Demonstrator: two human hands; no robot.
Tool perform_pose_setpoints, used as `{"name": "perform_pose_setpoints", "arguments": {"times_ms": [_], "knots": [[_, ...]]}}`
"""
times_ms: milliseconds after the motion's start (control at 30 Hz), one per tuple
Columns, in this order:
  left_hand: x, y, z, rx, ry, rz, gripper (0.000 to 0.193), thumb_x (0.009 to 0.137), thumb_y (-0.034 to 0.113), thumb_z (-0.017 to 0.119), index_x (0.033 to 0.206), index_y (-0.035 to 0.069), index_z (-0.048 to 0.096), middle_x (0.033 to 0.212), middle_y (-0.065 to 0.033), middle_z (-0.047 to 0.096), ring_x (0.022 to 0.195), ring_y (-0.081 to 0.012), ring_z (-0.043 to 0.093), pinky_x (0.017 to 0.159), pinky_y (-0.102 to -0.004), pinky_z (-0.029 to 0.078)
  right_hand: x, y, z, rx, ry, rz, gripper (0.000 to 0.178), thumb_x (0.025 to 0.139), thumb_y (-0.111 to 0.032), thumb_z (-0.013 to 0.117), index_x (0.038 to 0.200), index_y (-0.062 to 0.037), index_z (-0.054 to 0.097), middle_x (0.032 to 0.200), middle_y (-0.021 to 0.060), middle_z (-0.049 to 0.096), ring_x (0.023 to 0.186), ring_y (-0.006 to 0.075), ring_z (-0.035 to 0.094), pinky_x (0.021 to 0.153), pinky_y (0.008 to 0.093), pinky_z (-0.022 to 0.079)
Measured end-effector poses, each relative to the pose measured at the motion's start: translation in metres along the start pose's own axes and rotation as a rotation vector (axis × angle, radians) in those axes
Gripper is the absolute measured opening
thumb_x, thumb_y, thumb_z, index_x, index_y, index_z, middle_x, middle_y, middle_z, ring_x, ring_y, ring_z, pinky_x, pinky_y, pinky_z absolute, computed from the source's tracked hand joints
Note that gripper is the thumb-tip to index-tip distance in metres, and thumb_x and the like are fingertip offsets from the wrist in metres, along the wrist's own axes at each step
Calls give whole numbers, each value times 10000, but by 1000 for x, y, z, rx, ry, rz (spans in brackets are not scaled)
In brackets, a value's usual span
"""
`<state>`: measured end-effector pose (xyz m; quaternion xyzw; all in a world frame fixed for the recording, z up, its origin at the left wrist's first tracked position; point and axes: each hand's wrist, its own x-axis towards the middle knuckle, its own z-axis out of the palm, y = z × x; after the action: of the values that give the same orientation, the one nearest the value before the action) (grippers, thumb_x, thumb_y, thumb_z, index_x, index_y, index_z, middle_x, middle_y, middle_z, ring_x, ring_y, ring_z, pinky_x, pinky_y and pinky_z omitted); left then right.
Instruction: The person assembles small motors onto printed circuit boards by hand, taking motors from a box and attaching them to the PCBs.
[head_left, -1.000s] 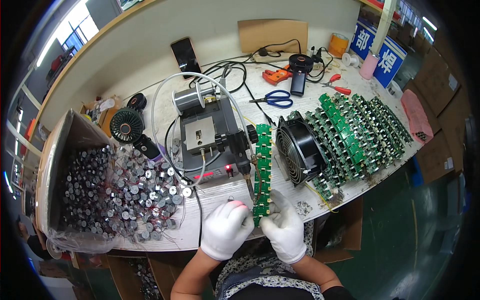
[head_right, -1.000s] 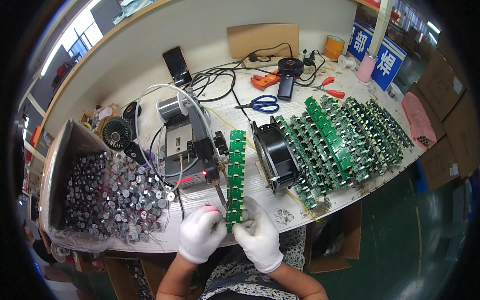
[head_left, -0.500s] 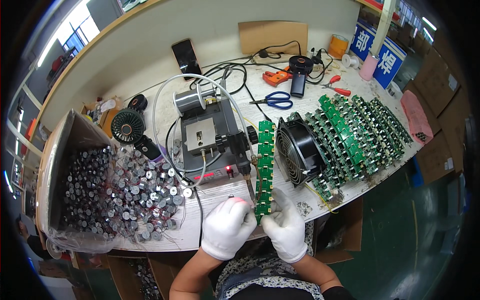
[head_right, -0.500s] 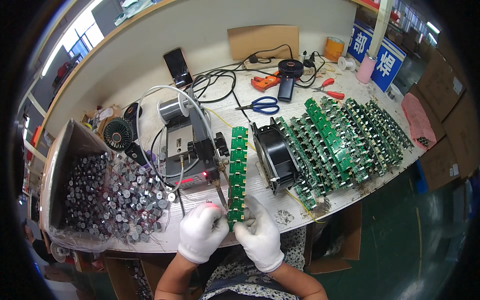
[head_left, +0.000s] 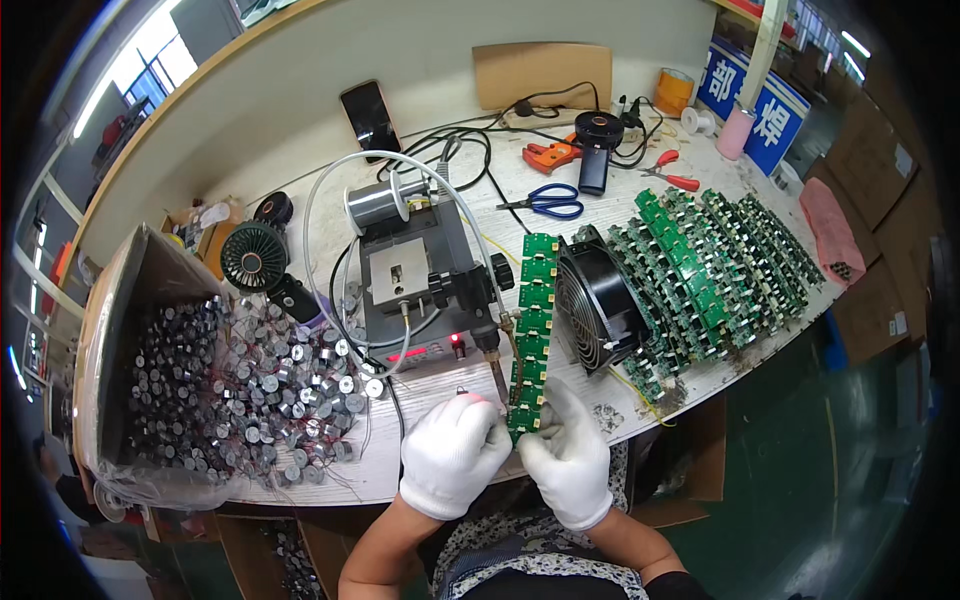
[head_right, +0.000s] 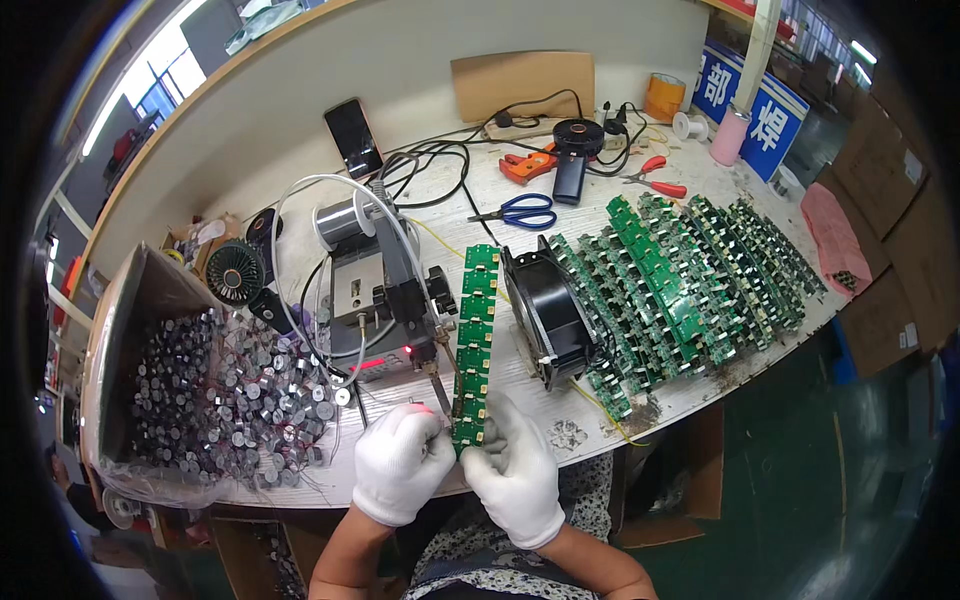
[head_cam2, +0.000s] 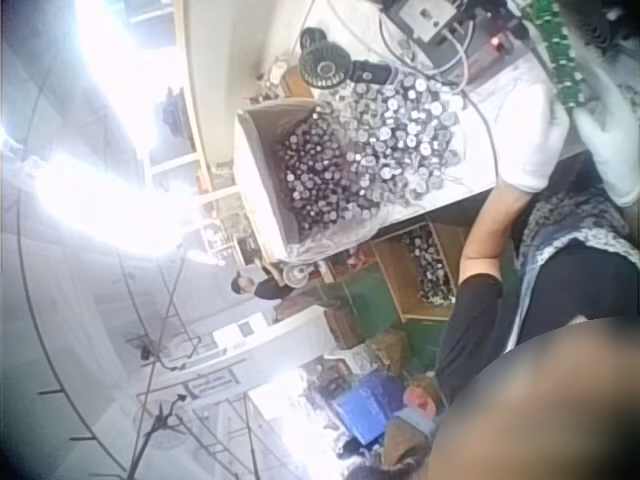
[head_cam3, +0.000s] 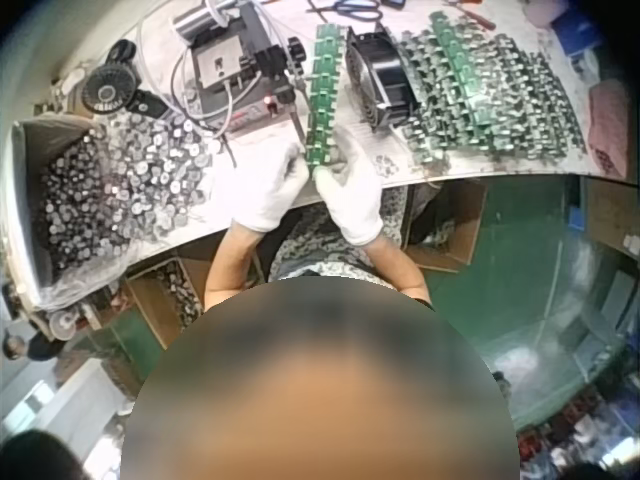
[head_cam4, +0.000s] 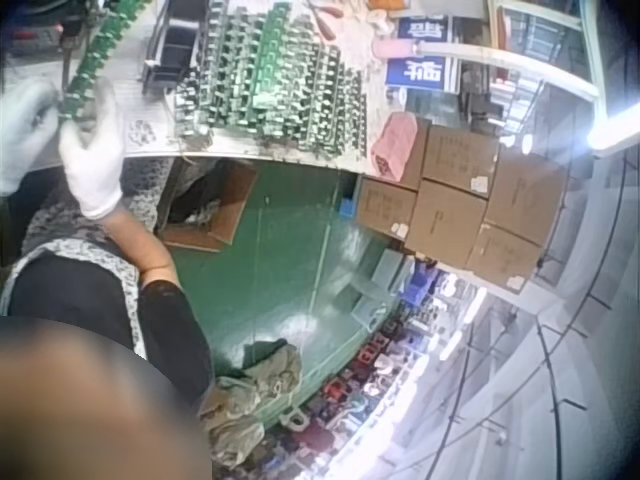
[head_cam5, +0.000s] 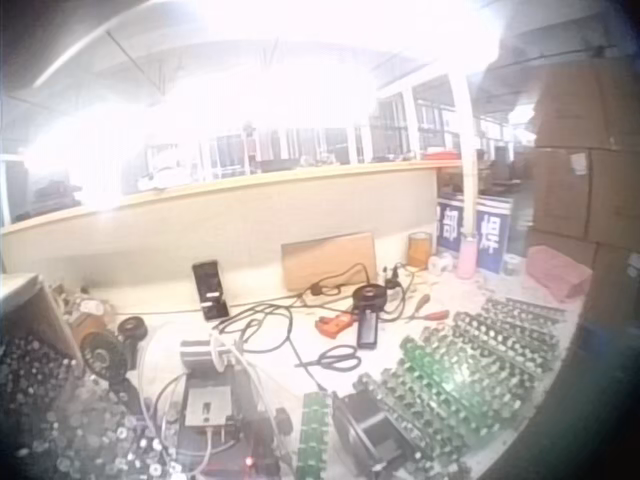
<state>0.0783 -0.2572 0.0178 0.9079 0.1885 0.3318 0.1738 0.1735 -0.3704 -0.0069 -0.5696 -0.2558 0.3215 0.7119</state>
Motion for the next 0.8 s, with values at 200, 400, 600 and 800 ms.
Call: {"name": "perform_pose_setpoints", "arguments": {"times_ms": [200,400,600,800], "knots": [[-2,-4,2,22,8,27,175,691,27,687,773,86,544,756,-57,572,648,-261,578,573,-363,492,-4,15,0,-66,49,-59,603,795,78,640,1367,56,448,1063,119,541,826,120,624,671,236,539],[-2,-4,1,37,24,46,174,689,32,689,776,85,548,767,-55,575,651,-258,575,577,-362,494,-4,11,3,-10,56,-50,593,806,85,632,1368,66,441,1061,110,543,853,127,628,688,236,535],[-4,-5,3,48,20,49,172,687,34,687,771,88,546,761,-53,571,648,-255,572,572,-359,491,-3,8,3,107,30,36,626,814,104,599,1398,87,376,1053,104,574,849,111,619,718,226,519],[-7,-5,3,39,-33,21,169,687,33,683,761,88,541,738,-62,555,641,-263,572,564,-369,485,-4,7,2,112,19,106,619,819,129,524,1410,90,343,1063,106,591,853,102,593,726,211,480]]}}
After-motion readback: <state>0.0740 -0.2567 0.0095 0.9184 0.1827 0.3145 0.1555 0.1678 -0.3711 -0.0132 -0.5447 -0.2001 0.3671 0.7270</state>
